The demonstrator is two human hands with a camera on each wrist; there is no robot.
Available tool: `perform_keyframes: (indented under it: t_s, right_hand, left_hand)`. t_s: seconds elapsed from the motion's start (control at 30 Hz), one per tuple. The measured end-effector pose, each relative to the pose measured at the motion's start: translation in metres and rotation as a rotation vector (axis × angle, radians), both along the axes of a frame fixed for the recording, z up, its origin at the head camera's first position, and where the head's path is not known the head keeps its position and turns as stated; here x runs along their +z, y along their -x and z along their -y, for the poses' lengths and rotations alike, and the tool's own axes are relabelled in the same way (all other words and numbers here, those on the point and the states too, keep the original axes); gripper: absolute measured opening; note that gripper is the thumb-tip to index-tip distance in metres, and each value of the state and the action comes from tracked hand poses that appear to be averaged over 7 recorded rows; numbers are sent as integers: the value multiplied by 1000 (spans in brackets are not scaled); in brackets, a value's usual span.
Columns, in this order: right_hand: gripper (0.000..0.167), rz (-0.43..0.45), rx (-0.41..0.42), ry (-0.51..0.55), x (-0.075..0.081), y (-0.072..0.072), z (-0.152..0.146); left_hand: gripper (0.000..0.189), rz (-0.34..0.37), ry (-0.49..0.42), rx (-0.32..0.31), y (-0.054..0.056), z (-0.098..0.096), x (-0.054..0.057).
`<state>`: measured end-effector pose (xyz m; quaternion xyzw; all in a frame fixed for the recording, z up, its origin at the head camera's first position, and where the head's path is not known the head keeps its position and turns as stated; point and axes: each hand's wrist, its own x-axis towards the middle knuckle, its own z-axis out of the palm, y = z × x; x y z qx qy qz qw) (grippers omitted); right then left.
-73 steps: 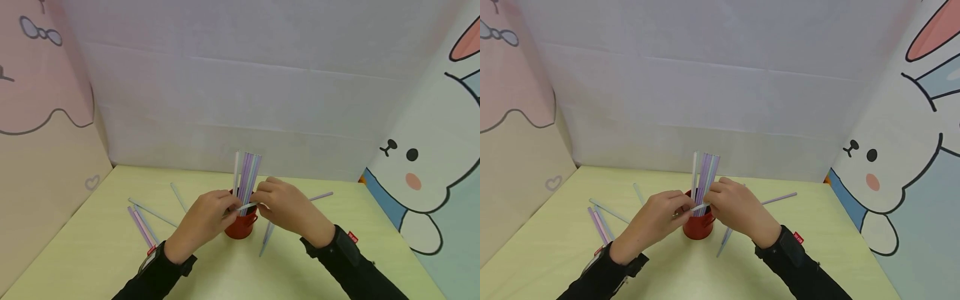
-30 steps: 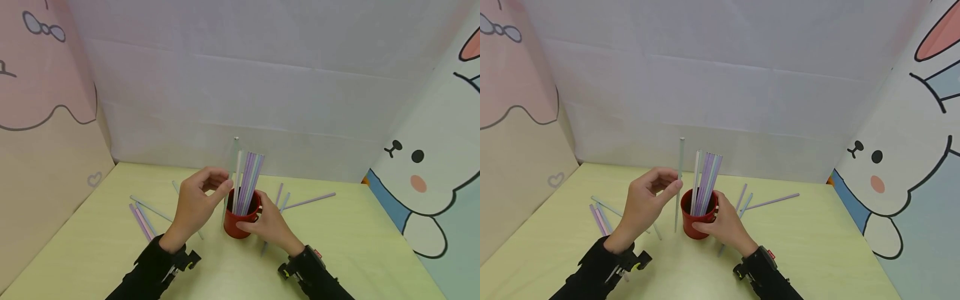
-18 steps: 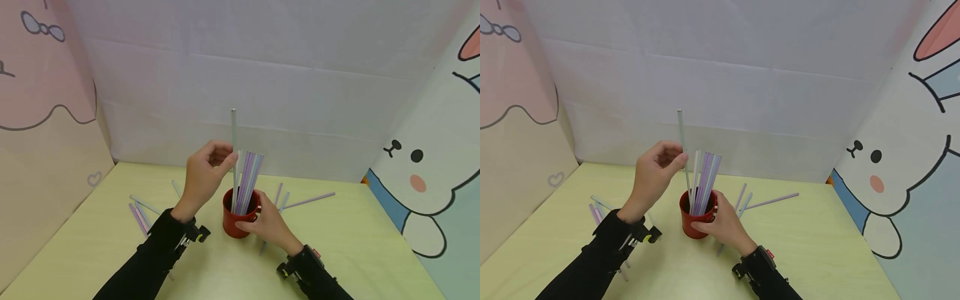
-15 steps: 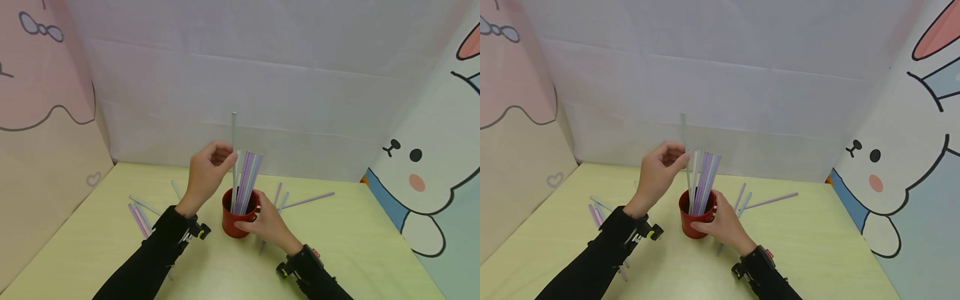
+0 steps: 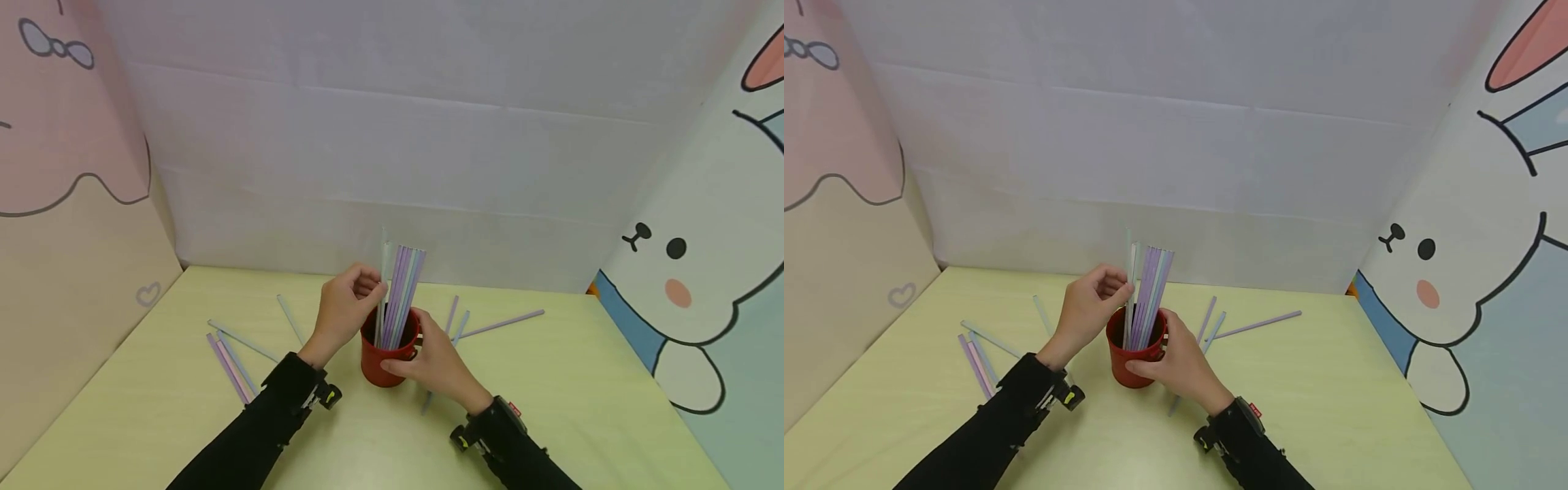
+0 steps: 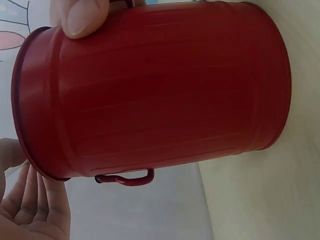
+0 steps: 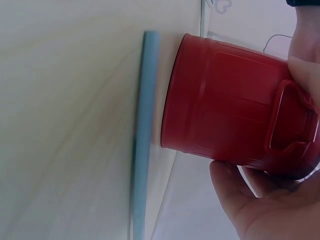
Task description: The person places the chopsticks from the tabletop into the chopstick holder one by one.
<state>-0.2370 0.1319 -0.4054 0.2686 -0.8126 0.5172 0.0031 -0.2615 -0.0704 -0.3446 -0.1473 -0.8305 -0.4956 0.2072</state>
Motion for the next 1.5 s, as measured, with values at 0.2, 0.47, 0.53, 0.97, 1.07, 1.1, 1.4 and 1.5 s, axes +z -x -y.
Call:
perform_keyframes:
  t_s: [0.2, 0.47, 0.53, 0.97, 1.07, 1.1, 1.4, 1.5]
  right_hand:
    - [95, 12, 2, -21, 0, 1, -1]
    - [94, -5, 15, -1, 0, 1, -2]
    - [95, 6, 41, -2, 1, 1, -5]
    - [44, -219, 69, -417, 36, 30, -130]
    - [32, -340, -25, -616, 37, 43, -163]
    - [30, -364, -42, -673, 36, 48, -172]
    - [29, -379, -68, -926, 9, 88, -223]
    - [30, -413, -71, -925, -3, 94, -234]
  left_hand:
    - [13, -9, 53, -9, -2, -5, -12]
    - [16, -25, 85, 22, -5, -4, -17]
    - [17, -20, 92, 29, -5, -2, -18]
    - [8, -74, 160, 2, -20, 18, -2]
    - [9, -91, 176, -13, -30, 24, 2]
    - [9, -92, 186, -17, -33, 25, 2]
    - [14, -158, 274, -103, -54, 23, -1]
    - [15, -171, 267, -130, -56, 19, 0]
